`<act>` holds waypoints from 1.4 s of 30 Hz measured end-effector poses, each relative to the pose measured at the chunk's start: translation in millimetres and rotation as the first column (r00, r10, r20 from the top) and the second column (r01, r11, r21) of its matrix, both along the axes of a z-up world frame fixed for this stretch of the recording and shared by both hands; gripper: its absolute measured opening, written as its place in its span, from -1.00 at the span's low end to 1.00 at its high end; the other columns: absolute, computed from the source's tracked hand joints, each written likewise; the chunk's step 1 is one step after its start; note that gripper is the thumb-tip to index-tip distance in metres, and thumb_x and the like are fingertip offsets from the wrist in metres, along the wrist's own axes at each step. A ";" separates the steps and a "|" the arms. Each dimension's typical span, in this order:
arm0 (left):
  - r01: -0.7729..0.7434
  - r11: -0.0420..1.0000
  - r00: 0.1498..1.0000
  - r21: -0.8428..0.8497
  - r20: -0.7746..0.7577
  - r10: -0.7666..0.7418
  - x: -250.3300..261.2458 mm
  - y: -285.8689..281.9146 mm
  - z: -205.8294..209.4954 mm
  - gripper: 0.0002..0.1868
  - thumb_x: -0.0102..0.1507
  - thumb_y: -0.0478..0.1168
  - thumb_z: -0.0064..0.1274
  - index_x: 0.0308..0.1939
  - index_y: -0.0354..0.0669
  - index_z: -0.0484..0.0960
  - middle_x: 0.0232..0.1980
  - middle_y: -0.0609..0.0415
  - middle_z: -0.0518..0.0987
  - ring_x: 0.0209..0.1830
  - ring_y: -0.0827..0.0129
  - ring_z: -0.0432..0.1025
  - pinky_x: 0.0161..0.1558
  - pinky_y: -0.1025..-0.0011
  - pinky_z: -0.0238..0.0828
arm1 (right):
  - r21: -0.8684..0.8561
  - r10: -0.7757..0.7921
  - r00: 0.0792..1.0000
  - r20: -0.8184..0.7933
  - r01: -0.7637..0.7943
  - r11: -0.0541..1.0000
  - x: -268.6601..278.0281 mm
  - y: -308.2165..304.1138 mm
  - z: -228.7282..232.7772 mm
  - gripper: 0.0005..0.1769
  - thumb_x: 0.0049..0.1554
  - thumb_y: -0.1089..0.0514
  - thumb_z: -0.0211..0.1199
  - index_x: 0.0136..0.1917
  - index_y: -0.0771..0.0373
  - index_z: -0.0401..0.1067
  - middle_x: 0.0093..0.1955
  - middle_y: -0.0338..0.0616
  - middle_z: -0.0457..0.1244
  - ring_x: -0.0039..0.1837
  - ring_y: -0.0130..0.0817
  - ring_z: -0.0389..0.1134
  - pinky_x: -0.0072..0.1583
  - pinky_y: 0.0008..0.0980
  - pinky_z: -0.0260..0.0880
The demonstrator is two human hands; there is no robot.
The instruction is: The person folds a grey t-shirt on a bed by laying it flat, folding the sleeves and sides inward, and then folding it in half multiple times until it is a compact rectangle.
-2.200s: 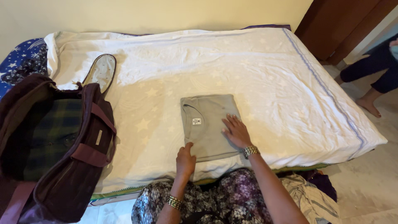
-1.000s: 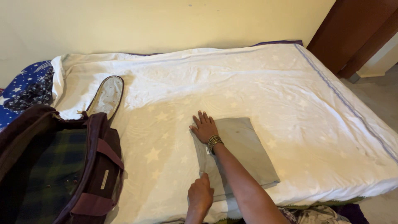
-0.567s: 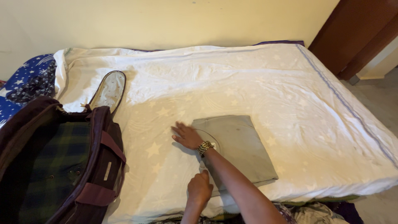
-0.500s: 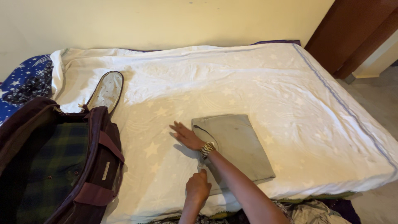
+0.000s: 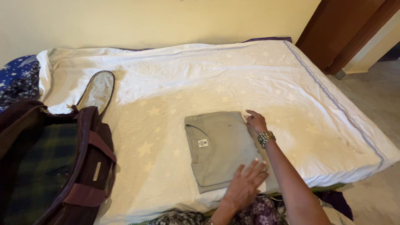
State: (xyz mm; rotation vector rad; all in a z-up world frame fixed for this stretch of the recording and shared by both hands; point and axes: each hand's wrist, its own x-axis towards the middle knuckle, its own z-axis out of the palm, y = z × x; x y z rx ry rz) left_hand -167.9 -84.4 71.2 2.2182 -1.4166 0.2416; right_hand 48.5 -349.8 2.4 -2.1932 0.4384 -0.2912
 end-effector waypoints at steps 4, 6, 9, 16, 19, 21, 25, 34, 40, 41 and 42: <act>0.071 0.997 0.997 0.015 -0.017 -0.071 0.0 -30.9 -22.0 -0.24 0.20 -0.12 0.10 0.48 -0.21 0.33 0.63 -0.07 0.16 0.68 0.07 -0.09 0.55 -0.03 -0.20 | 0.107 0.195 0.981 -0.017 -0.192 0.976 29.3 -19.6 -11.9 -0.49 0.16 0.05 0.23 0.39 0.08 0.41 -0.11 -0.12 0.44 -0.13 -0.43 0.46 -0.04 -0.40 0.50; 0.063 0.998 0.998 0.010 -0.019 -0.063 4.0 -39.9 -33.9 -0.23 0.21 -0.10 0.11 0.49 -0.26 0.32 0.62 -0.08 0.18 0.68 0.09 -0.06 0.56 0.02 -0.20 | 0.051 0.234 0.968 -0.091 -0.230 0.972 40.8 -25.1 -14.9 -0.49 0.20 0.04 0.26 0.41 0.08 0.40 -0.15 -0.04 0.42 -0.13 -0.40 0.44 -0.08 -0.37 0.44; 0.033 0.999 0.999 0.002 -0.039 -0.033 7.1 -49.4 -54.2 -0.26 0.23 -0.10 0.10 0.47 -0.29 0.34 0.61 -0.09 0.22 0.68 0.10 -0.02 0.58 0.09 -0.16 | -0.082 0.293 0.955 -0.050 -0.296 0.951 55.1 -29.0 -19.2 -0.60 0.18 0.02 0.37 0.26 0.15 0.53 -0.07 -0.22 0.41 -0.11 -0.52 0.43 -0.04 -0.48 0.41; 0.031 0.999 0.999 0.024 0.042 -0.032 11.3 -59.9 -106.2 -0.32 0.25 -0.07 0.12 0.42 -0.27 0.45 0.57 -0.06 0.34 0.67 0.16 0.08 0.60 0.19 -0.08 | 0.124 0.092 0.994 0.050 -0.098 0.987 84.8 -15.9 -41.1 -0.80 0.06 0.09 0.43 -0.09 0.24 0.66 -0.17 -0.09 0.46 -0.18 -0.37 0.42 -0.06 -0.29 0.45; 0.034 0.999 0.996 0.004 0.085 -0.034 14.9 -61.7 -116.5 -0.28 0.22 -0.03 0.14 0.44 -0.25 0.47 0.59 -0.06 0.34 0.67 0.18 0.09 0.64 0.20 -0.09 | -0.194 0.132 0.987 0.092 -0.112 0.975 108.5 -5.6 -40.2 -0.84 0.04 0.10 0.44 -0.12 0.19 0.67 -0.18 -0.11 0.47 -0.15 -0.34 0.48 0.00 -0.34 0.48; 0.031 0.999 0.997 -0.030 0.078 -0.028 14.1 -59.2 -115.4 -0.27 0.21 -0.03 0.15 0.44 -0.25 0.47 0.59 -0.06 0.35 0.67 0.18 0.10 0.64 0.20 -0.09 | -0.260 0.170 0.981 0.097 -0.140 0.955 110.7 -5.8 -41.7 -0.86 0.04 0.11 0.44 -0.14 0.18 0.66 -0.18 -0.10 0.46 -0.15 -0.32 0.48 -0.01 -0.34 0.47; 0.083 0.992 0.983 -0.098 -0.156 -0.098 9.7 -55.6 -91.4 -0.29 0.17 -0.11 0.16 0.37 -0.37 0.45 0.53 -0.14 0.34 0.61 0.07 0.12 0.56 0.12 -0.09 | -0.267 0.202 0.979 0.032 -0.187 0.945 101.1 -13.1 -34.0 -0.83 0.06 0.08 0.42 -0.10 0.17 0.65 -0.16 -0.10 0.46 -0.12 -0.27 0.49 0.01 -0.28 0.50; -0.378 0.916 0.891 -0.131 -0.320 0.322 39.0 -7.3 -24.7 -0.30 0.33 -0.11 0.05 0.50 -0.37 0.28 0.57 -0.32 0.17 0.58 -0.13 -0.03 0.53 0.04 -0.15 | -0.667 0.174 0.984 0.042 -0.102 0.738 -57.6 58.8 33.3 -0.16 0.07 -0.12 0.31 0.53 0.16 0.18 0.55 0.12 0.06 0.52 0.01 0.11 0.36 0.02 0.22; -0.527 0.813 0.770 0.249 -0.264 0.581 49.9 11.0 -39.4 -0.11 0.26 0.13 0.04 0.57 -0.10 0.08 0.67 -0.25 -0.28 0.65 -0.22 -0.51 0.45 -0.28 -0.58 | -0.776 0.345 0.938 -0.022 -0.234 0.586 -98.2 94.9 19.9 -0.26 0.15 -0.20 0.11 0.47 0.20 0.20 0.57 0.04 0.05 0.58 -0.07 0.02 0.46 -0.04 0.06; -0.517 0.818 0.773 0.250 -0.275 0.572 50.5 8.7 -47.9 -0.10 0.25 0.16 0.04 0.59 -0.03 0.08 0.69 -0.23 -0.31 0.66 -0.22 -0.55 0.46 -0.27 -0.61 | -0.773 0.350 0.937 -0.012 -0.231 0.591 -86.2 87.5 15.4 -0.28 0.16 -0.22 0.08 0.46 0.20 0.22 0.57 0.03 0.06 0.59 -0.07 0.02 0.47 -0.06 0.07; -0.515 0.823 0.790 0.239 -0.240 0.564 49.9 8.5 -58.0 -0.10 0.25 0.17 0.05 0.59 0.01 0.10 0.69 -0.24 -0.31 0.65 -0.25 -0.55 0.46 -0.28 -0.62 | -0.768 0.351 0.936 -0.001 -0.226 0.599 -75.5 80.5 8.3 -0.29 0.18 -0.23 0.05 0.46 0.20 0.24 0.58 0.03 0.06 0.59 -0.08 0.03 0.48 -0.09 0.08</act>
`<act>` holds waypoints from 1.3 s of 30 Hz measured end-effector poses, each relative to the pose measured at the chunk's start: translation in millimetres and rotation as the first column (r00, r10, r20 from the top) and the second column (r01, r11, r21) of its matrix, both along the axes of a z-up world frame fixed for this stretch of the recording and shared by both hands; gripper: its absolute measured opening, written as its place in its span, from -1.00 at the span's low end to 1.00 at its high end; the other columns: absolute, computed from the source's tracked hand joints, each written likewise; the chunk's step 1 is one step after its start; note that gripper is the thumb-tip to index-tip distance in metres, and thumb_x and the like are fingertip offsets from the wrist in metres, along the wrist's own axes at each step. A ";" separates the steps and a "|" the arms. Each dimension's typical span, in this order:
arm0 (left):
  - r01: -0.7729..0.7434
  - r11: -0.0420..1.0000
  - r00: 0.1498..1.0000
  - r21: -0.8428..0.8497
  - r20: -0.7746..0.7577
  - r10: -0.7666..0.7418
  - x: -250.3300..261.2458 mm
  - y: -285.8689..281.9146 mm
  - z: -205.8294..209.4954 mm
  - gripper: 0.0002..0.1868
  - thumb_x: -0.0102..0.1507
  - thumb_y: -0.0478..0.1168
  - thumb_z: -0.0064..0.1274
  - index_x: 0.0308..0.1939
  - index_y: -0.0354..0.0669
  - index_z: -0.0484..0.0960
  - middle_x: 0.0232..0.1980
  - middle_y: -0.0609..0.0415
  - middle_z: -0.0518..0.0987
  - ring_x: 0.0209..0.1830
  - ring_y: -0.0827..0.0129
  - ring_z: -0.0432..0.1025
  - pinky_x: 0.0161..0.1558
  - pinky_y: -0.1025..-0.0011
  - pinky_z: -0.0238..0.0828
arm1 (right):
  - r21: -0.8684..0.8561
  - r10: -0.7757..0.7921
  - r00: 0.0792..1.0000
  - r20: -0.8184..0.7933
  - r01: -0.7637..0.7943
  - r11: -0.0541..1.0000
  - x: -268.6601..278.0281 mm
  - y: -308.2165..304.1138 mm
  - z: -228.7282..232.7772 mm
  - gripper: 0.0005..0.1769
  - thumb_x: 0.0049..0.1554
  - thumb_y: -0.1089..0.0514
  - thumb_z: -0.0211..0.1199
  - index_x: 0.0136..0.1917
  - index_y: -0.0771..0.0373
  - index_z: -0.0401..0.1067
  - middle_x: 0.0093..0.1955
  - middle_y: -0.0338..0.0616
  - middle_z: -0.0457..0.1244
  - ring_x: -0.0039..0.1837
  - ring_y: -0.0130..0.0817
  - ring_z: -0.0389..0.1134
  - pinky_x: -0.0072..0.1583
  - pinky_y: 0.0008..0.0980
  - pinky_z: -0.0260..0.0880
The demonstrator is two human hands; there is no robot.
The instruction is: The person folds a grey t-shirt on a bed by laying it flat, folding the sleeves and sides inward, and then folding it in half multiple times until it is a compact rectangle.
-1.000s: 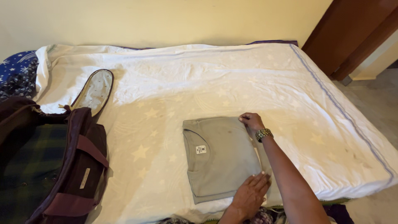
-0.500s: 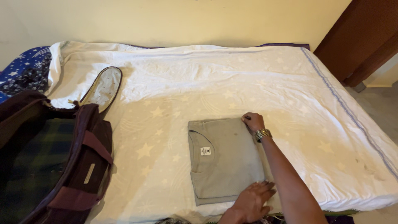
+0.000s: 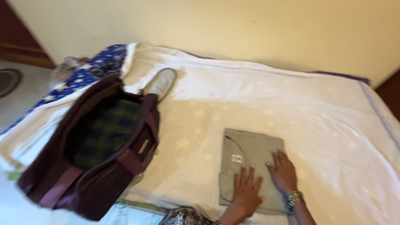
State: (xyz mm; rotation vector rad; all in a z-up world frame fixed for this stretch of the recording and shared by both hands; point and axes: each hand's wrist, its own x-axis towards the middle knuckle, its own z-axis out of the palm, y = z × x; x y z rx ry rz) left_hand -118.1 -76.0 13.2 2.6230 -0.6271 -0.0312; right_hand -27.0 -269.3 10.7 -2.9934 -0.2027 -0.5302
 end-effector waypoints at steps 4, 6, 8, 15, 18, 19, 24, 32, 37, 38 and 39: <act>0.071 0.997 0.997 -0.008 0.045 -0.070 8.1 -2.7 -33.2 -0.09 0.22 0.22 0.09 0.59 0.09 0.16 0.70 -0.27 -0.33 0.64 -0.34 -0.57 0.42 -0.35 -0.67 | 0.000 0.024 1.000 -0.001 -0.024 1.000 32.9 -21.5 -22.5 -0.23 0.21 -0.29 -0.01 0.49 0.26 0.22 0.59 0.08 0.05 0.61 -0.08 0.03 0.48 -0.13 0.10; 0.095 0.995 0.994 -0.033 0.058 -0.093 11.7 -3.8 -47.1 -0.08 0.20 0.24 0.09 0.59 0.09 0.18 0.71 -0.29 -0.34 0.65 -0.37 -0.58 0.41 -0.39 -0.68 | 0.002 0.010 0.999 -0.034 -0.010 1.000 43.2 -24.3 -25.0 -0.19 0.20 -0.33 -0.06 0.52 0.22 0.19 0.63 0.06 0.01 0.63 -0.12 0.00 0.47 -0.14 0.10; 0.099 0.994 0.989 -0.047 0.111 -0.093 13.4 -6.4 -63.0 -0.07 0.20 0.25 0.09 0.60 0.10 0.21 0.72 -0.32 -0.33 0.65 -0.42 -0.57 0.40 -0.42 -0.66 | 0.029 -0.045 0.992 -0.120 0.049 0.998 49.5 -23.8 -24.4 -0.18 0.19 -0.36 -0.08 0.55 0.14 0.14 0.66 0.00 -0.06 0.65 -0.14 -0.08 0.50 -0.05 0.00; 0.063 0.997 0.931 0.038 0.357 -0.073 29.7 -22.8 -120.4 -0.14 0.26 0.34 0.04 0.58 0.21 0.27 0.74 -0.37 -0.26 0.68 -0.49 -0.51 0.39 -0.46 -0.64 | -0.024 -0.180 0.957 -0.227 0.180 0.983 75.6 -13.0 -10.0 -0.06 0.19 -0.51 -0.18 0.63 0.07 -0.02 0.71 -0.02 -0.23 0.69 -0.11 -0.23 0.53 0.05 -0.17; 0.014 0.995 0.897 0.100 0.439 -0.056 33.1 -24.3 -125.1 -0.17 0.25 0.34 0.05 0.55 0.25 0.28 0.71 -0.37 -0.23 0.65 -0.49 -0.49 0.38 -0.45 -0.63 | -0.007 -0.205 0.948 -0.242 0.209 0.978 77.6 -8.8 -6.5 -0.04 0.18 -0.51 -0.19 0.64 0.08 -0.04 0.72 -0.03 -0.24 0.69 -0.11 -0.24 0.52 0.07 -0.19; 0.010 0.993 0.904 0.117 0.423 -0.059 33.9 -24.9 -122.0 -0.16 0.23 0.33 0.06 0.55 0.25 0.28 0.70 -0.37 -0.23 0.64 -0.49 -0.49 0.37 -0.45 -0.63 | -0.033 -0.211 0.952 -0.222 0.209 0.977 76.1 -6.5 -6.2 -0.05 0.18 -0.51 -0.20 0.63 0.06 -0.02 0.72 -0.04 -0.24 0.70 -0.11 -0.26 0.52 0.09 -0.22; 0.097 0.993 0.993 -0.069 0.074 -0.092 37.7 7.3 -68.0 -0.19 0.14 0.22 0.07 0.48 0.28 0.32 0.70 -0.19 -0.16 0.67 -0.31 -0.41 0.41 -0.40 -0.49 | -0.089 -0.244 0.963 -0.112 0.234 0.968 40.5 3.3 -10.8 -0.15 0.19 -0.51 -0.20 0.58 -0.05 0.07 0.71 0.00 -0.26 0.72 0.05 -0.41 0.48 0.27 -0.37; -0.289 0.944 0.950 -0.156 0.073 0.303 -31.6 67.9 18.8 -0.14 0.28 0.17 0.13 0.61 0.08 0.22 0.70 -0.36 -0.40 0.63 -0.39 -0.64 0.36 -0.50 -0.57 | -0.021 -0.278 0.958 -0.067 0.278 0.960 -51.1 42.7 -27.6 -0.18 0.15 -0.53 -0.20 0.59 -0.27 0.02 0.71 -0.07 -0.26 0.69 0.14 -0.39 0.44 0.37 -0.37; -0.201 0.948 0.966 -0.246 0.113 0.234 -54.1 83.5 13.0 -0.27 0.37 0.10 0.03 0.59 0.08 0.24 0.71 -0.34 -0.40 0.64 -0.39 -0.61 0.44 -0.35 -0.52 | 0.012 -0.155 0.988 0.014 0.155 0.988 -105.6 64.8 -32.4 -0.21 0.13 -0.51 -0.18 0.57 -0.34 -0.01 0.70 -0.08 -0.26 0.67 0.23 -0.36 0.43 0.46 -0.35; -0.177 0.955 0.967 -0.236 0.141 0.214 -60.4 86.9 10.5 -0.29 0.38 0.09 0.02 0.58 0.08 0.25 0.71 -0.34 -0.38 0.65 -0.39 -0.59 0.45 -0.31 -0.49 | -0.017 -0.155 0.988 -0.010 0.155 0.988 -112.5 67.7 -31.5 -0.22 0.13 -0.50 -0.16 0.57 -0.37 0.00 0.71 -0.08 -0.26 0.66 0.25 -0.35 0.43 0.47 -0.34; -0.167 0.962 0.971 -0.217 0.131 0.198 -65.6 91.9 7.7 -0.31 0.35 0.08 0.02 0.56 0.13 0.29 0.72 -0.27 -0.31 0.67 -0.31 -0.52 0.48 -0.27 -0.47 | -0.046 -0.156 0.987 -0.035 0.154 0.987 -120.8 69.9 -31.4 -0.23 0.12 -0.49 -0.14 0.56 -0.41 0.01 0.71 -0.09 -0.25 0.66 0.27 -0.34 0.43 0.49 -0.33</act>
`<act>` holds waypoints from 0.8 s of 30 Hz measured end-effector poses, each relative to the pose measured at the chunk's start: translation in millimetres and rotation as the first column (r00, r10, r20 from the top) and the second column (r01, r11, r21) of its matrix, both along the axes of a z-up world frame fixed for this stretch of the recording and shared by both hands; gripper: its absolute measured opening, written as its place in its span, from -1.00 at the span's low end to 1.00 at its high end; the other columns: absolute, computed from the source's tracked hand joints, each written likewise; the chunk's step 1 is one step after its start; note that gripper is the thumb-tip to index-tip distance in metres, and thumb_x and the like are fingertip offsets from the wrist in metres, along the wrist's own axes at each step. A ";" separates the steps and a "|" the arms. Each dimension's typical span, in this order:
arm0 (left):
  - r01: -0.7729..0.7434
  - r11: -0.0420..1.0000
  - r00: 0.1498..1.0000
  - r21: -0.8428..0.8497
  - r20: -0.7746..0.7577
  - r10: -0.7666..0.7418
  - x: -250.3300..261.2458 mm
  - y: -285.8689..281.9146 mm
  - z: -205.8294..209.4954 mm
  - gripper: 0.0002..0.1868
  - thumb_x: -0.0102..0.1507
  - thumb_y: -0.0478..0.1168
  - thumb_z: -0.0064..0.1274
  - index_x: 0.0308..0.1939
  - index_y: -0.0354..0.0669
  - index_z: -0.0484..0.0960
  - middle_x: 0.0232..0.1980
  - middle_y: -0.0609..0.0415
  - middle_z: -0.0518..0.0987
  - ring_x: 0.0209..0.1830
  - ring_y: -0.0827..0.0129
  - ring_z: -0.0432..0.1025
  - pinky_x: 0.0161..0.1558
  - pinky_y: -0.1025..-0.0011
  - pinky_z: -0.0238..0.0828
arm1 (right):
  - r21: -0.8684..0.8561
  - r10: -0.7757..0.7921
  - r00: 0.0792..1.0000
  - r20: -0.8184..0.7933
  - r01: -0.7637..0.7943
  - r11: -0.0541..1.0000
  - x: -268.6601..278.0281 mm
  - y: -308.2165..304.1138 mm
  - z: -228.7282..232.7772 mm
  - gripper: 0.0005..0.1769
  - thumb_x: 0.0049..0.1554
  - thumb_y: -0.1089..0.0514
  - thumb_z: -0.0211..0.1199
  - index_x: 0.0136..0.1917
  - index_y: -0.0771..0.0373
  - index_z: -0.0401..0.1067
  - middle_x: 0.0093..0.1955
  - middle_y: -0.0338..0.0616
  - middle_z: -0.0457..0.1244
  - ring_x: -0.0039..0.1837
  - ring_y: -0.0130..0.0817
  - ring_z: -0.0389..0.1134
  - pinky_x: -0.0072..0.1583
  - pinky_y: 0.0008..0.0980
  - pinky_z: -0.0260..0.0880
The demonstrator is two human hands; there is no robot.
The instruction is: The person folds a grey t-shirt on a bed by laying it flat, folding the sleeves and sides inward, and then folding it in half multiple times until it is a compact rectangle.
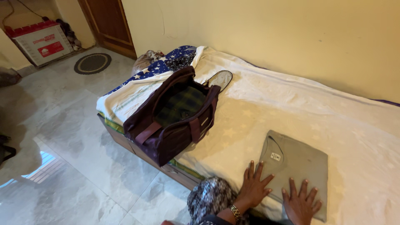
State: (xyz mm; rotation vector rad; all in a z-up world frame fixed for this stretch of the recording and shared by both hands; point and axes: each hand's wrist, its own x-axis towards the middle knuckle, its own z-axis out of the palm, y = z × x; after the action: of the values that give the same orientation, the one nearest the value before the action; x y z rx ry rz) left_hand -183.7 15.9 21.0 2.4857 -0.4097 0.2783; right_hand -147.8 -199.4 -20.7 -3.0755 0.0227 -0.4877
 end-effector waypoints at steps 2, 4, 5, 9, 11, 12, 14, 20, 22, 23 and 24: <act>0.049 0.998 0.998 0.030 -0.028 -0.049 -8.4 6.0 -6.8 -0.33 0.31 0.07 0.02 0.52 0.22 0.35 0.73 -0.11 -0.18 0.71 -0.14 -0.38 0.54 -0.18 -0.44 | 0.003 0.131 0.979 0.155 -0.133 0.991 -13.8 8.9 -4.8 -0.24 0.13 -0.44 -0.12 0.57 -0.36 0.02 0.71 -0.01 -0.22 0.66 0.40 -0.30 0.43 0.54 -0.24; 0.068 0.996 0.997 0.061 0.030 -0.070 -19.4 13.4 -15.0 -0.34 0.33 0.08 0.03 0.52 0.17 0.33 0.71 -0.08 -0.14 0.69 -0.07 -0.32 0.52 -0.16 -0.41 | -0.013 0.198 0.955 0.223 -0.200 0.980 -37.3 4.9 -10.3 -0.22 0.11 -0.41 -0.06 0.56 -0.32 0.03 0.70 0.02 -0.19 0.65 0.47 -0.26 0.42 0.57 -0.20; 0.081 0.994 0.995 0.079 0.058 -0.086 -24.9 19.0 -18.4 -0.34 0.34 0.09 0.03 0.52 0.15 0.32 0.70 -0.06 -0.13 0.68 -0.04 -0.29 0.51 -0.15 -0.40 | -0.016 0.208 0.954 0.217 -0.209 0.978 -42.0 10.3 -13.4 -0.21 0.07 -0.40 -0.01 0.54 -0.31 0.04 0.69 0.02 -0.18 0.63 0.47 -0.25 0.42 0.58 -0.19; 0.045 0.991 0.993 0.125 0.104 -0.058 -54.8 36.2 -35.9 -0.34 0.33 0.00 0.10 0.50 0.09 0.32 0.70 -0.03 -0.11 0.69 0.03 -0.28 0.52 -0.13 -0.30 | -0.015 0.209 0.964 0.163 -0.210 0.978 -66.9 19.3 -20.8 -0.22 0.09 -0.41 0.00 0.54 -0.30 0.04 0.67 0.07 -0.22 0.63 0.46 -0.31 0.41 0.54 -0.19; 0.026 0.994 0.992 0.106 0.121 -0.039 -66.1 37.8 -41.4 -0.32 0.32 -0.03 0.12 0.51 0.04 0.30 0.69 -0.02 -0.13 0.68 0.04 -0.29 0.50 -0.14 -0.29 | 0.018 0.205 0.966 0.158 -0.210 0.977 -74.5 22.8 -20.4 -0.20 0.09 -0.40 0.02 0.55 -0.29 0.03 0.68 0.07 -0.26 0.63 0.44 -0.35 0.41 0.53 -0.22; 0.020 0.993 0.995 0.114 0.094 -0.031 -71.2 37.4 -42.8 -0.28 0.29 -0.05 0.13 0.52 0.02 0.28 0.69 -0.02 -0.14 0.67 0.05 -0.30 0.50 -0.13 -0.29 | 0.034 0.185 0.974 0.134 -0.191 0.981 -77.6 24.3 -19.4 -0.20 0.10 -0.39 0.03 0.56 -0.30 0.01 0.69 0.04 -0.28 0.64 0.41 -0.37 0.43 0.52 -0.24; 0.003 0.993 0.999 0.115 0.047 -0.009 -82.2 38.3 -47.0 -0.25 0.25 -0.11 0.15 0.53 0.01 0.27 0.68 0.00 -0.16 0.66 0.05 -0.32 0.48 -0.14 -0.30 | 0.056 0.150 0.985 0.081 -0.155 0.986 -84.0 29.5 -20.0 -0.18 0.10 -0.38 0.05 0.58 -0.32 -0.01 0.71 -0.01 -0.32 0.66 0.36 -0.41 0.45 0.49 -0.27; -0.064 0.990 0.995 -0.128 0.062 0.072 -102.3 26.7 -46.4 -0.38 0.16 -0.37 0.13 0.33 -0.10 0.43 0.63 -0.09 -0.08 0.61 -0.10 -0.21 0.42 -0.13 -0.09 | 0.050 0.099 0.995 0.002 -0.099 0.994 -88.2 41.4 -4.4 -0.19 0.11 -0.41 0.06 0.57 -0.37 -0.04 0.70 -0.01 -0.39 0.66 0.34 -0.48 0.46 0.51 -0.32; -0.068 0.963 0.985 -0.262 0.136 0.106 -107.1 20.9 -44.6 -0.45 0.12 -0.48 0.07 0.22 -0.18 0.49 0.60 -0.15 0.05 0.56 -0.19 -0.08 0.39 -0.10 0.07 | 0.052 0.059 0.996 -0.066 -0.056 0.997 -88.0 50.4 1.0 -0.20 0.11 -0.45 0.06 0.56 -0.41 -0.03 0.69 0.01 -0.42 0.65 0.35 -0.50 0.45 0.51 -0.34; -0.072 0.953 0.978 -0.293 0.164 0.125 -108.7 18.8 -43.5 -0.46 0.10 -0.50 0.05 0.19 -0.20 0.51 0.53 -0.17 0.13 0.51 -0.19 0.00 0.37 -0.08 0.12 | 0.079 0.083 0.995 -0.053 -0.079 0.994 -87.8 56.1 3.3 -0.21 0.11 -0.45 0.06 0.56 -0.41 -0.01 0.70 0.03 -0.41 0.65 0.35 -0.49 0.45 0.50 -0.34; -0.079 0.944 0.973 -0.320 0.181 0.143 -109.5 17.6 -42.1 -0.47 0.10 -0.51 0.05 0.17 -0.21 0.51 0.50 -0.17 0.16 0.48 -0.18 0.03 0.35 -0.06 0.14 | 0.106 0.107 0.994 -0.038 -0.102 0.989 -87.4 62.4 5.5 -0.22 0.12 -0.45 0.05 0.56 -0.40 0.01 0.70 0.05 -0.40 0.65 0.35 -0.48 0.44 0.50 -0.34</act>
State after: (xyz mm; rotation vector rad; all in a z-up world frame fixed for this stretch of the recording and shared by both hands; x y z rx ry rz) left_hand -293.2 33.5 -21.2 2.1794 -0.2812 0.5994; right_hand -235.2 -137.1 -15.2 -2.9663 -0.1079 -0.4007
